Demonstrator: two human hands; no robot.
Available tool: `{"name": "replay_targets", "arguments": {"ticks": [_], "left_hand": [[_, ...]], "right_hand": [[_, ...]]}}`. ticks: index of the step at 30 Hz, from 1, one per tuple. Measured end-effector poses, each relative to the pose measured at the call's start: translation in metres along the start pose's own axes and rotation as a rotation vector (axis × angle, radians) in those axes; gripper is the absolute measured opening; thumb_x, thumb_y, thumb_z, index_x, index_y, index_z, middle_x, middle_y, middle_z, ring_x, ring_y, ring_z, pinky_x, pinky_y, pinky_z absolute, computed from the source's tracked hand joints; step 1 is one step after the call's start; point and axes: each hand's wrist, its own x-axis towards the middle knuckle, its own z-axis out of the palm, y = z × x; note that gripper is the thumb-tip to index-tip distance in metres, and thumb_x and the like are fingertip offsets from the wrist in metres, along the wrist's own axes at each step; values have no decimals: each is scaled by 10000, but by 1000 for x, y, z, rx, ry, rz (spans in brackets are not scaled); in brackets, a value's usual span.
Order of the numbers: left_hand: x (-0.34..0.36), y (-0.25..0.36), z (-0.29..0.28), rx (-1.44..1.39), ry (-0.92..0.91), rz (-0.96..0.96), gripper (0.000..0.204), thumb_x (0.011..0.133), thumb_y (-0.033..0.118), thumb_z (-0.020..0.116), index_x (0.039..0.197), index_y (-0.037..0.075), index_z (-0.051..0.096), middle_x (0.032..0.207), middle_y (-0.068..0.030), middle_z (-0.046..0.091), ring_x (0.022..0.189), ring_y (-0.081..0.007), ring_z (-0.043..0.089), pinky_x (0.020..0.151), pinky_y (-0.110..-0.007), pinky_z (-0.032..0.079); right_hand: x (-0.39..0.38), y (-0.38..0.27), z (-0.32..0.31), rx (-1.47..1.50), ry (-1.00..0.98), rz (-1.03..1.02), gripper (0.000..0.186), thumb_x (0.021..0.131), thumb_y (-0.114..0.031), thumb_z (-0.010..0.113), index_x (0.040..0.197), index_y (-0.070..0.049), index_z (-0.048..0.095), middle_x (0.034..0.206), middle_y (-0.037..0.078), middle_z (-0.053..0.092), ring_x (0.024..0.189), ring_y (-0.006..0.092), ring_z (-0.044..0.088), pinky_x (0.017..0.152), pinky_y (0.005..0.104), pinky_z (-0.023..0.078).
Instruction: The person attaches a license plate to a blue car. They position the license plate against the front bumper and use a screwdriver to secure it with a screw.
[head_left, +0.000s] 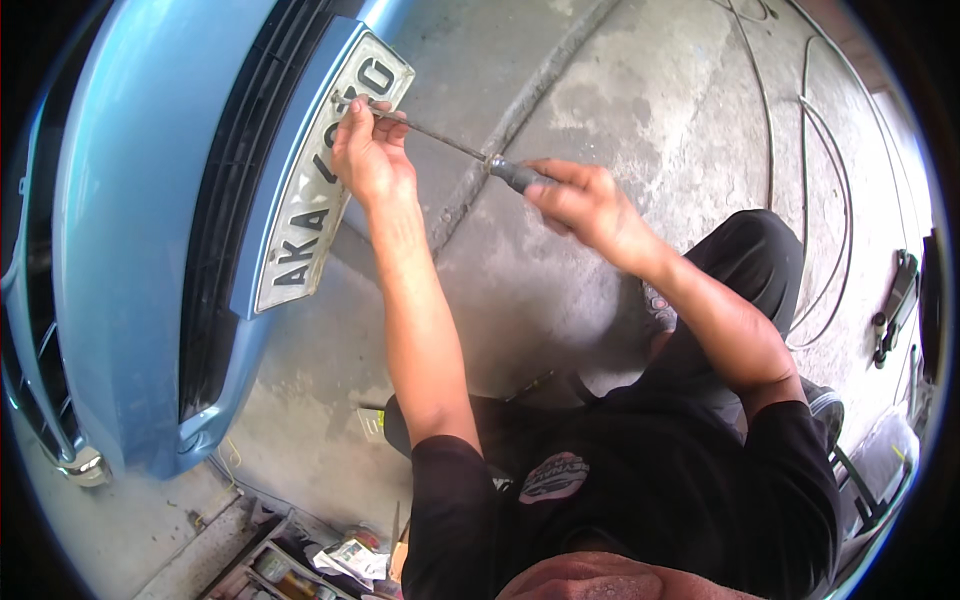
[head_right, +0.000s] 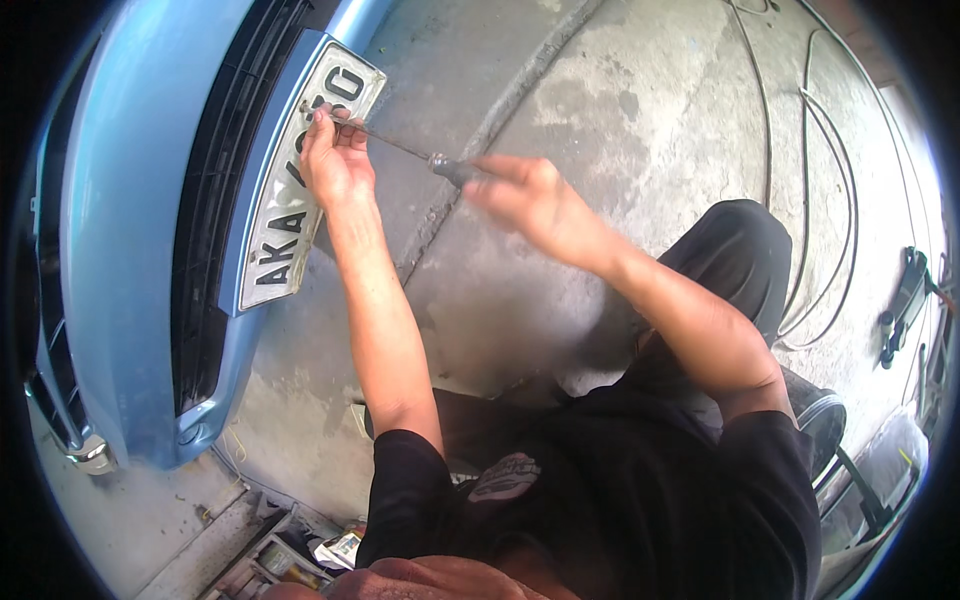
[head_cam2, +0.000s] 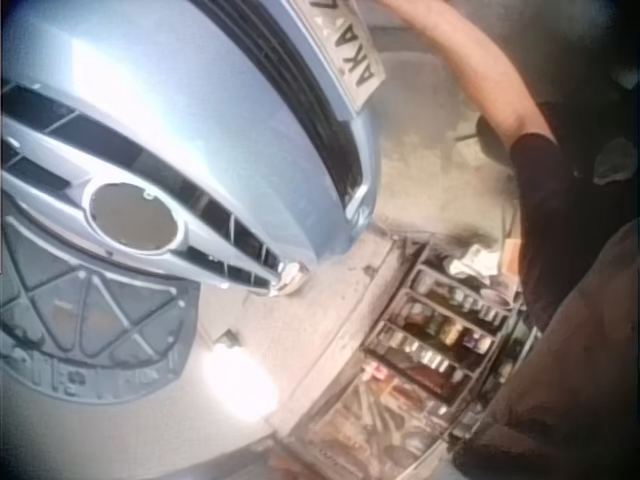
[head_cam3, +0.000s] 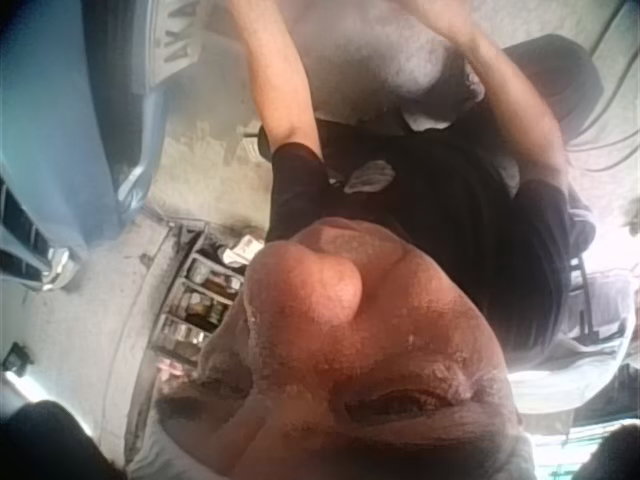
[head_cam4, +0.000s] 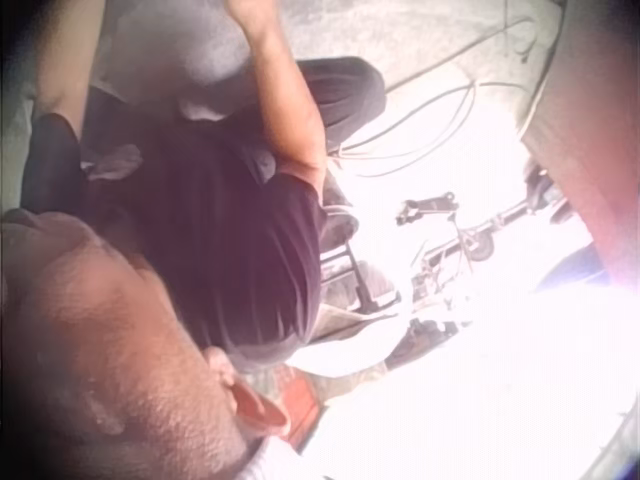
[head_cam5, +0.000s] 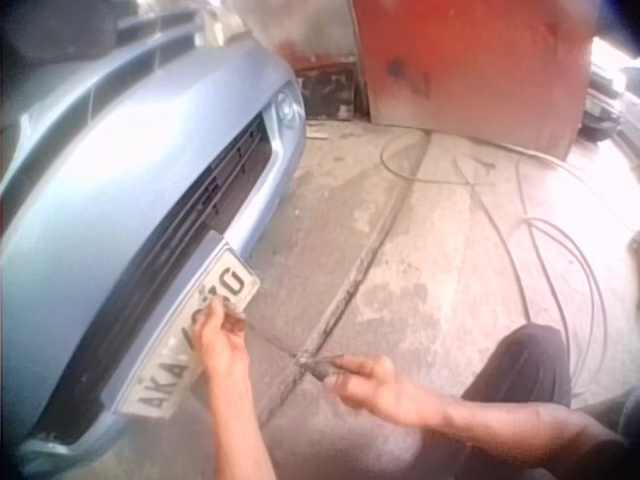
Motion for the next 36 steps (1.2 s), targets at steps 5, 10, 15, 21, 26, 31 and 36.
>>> {"name": "replay_targets", "arguments": {"ticks": [5,10,15,21,26,31,36], "left_hand": [[4,1,0,-7,-8,-5,173,1009,126,650,1083,-31,653,880,-143,701,680,-231,664,613,-321,552],[3,4,-1,27,24,10,167,1008,120,649,1079,-31,651,888,-140,701,684,-227,666,604,-320,550],[7,3,-2,-14,28,-24,163,1000,117,659,1075,-27,652,871,-135,700,677,-218,666,600,-321,556],[13,-1,-6,35,-9,-10,159,1022,138,641,1115,10,655,950,-108,690,769,-175,632,677,-322,518],[9,5,-2,1,34,-11,169,999,118,668,1108,-11,671,912,-109,689,687,-170,621,616,-299,509],[14,3,4,34,61,0,159,986,110,686,1093,-7,689,899,-102,689,655,-157,609,592,-285,503],[12,4,1,47,81,22,176,992,111,678,1120,-9,690,913,-96,689,679,-155,614,596,-285,501]], "right_hand": [[2,-8,-5,77,24,62,470,988,-343,605,1309,0,618,790,45,622,705,199,614,650,353,510],[1,16,-1,-870,310,-659,446,999,-293,601,1359,-31,571,784,128,629,769,268,718,638,410,544],[11,6,-18,726,-190,254,332,1021,-272,541,1245,-47,640,601,-89,367,484,37,269,438,252,170],[7,13,-5,-636,266,-546,356,1021,-265,573,1301,-51,619,623,-38,394,612,123,513,501,303,400],[12,7,-1,96,-13,-133,373,1045,-264,537,1280,17,608,608,-45,387,548,109,455,447,274,340],[15,1,-25,587,-214,251,367,1028,-290,567,1255,-8,626,606,16,449,432,121,362,396,293,298],[-2,0,-3,-769,322,-653,402,927,-213,695,1296,-62,640,799,135,619,725,318,649,664,403,543]]}}
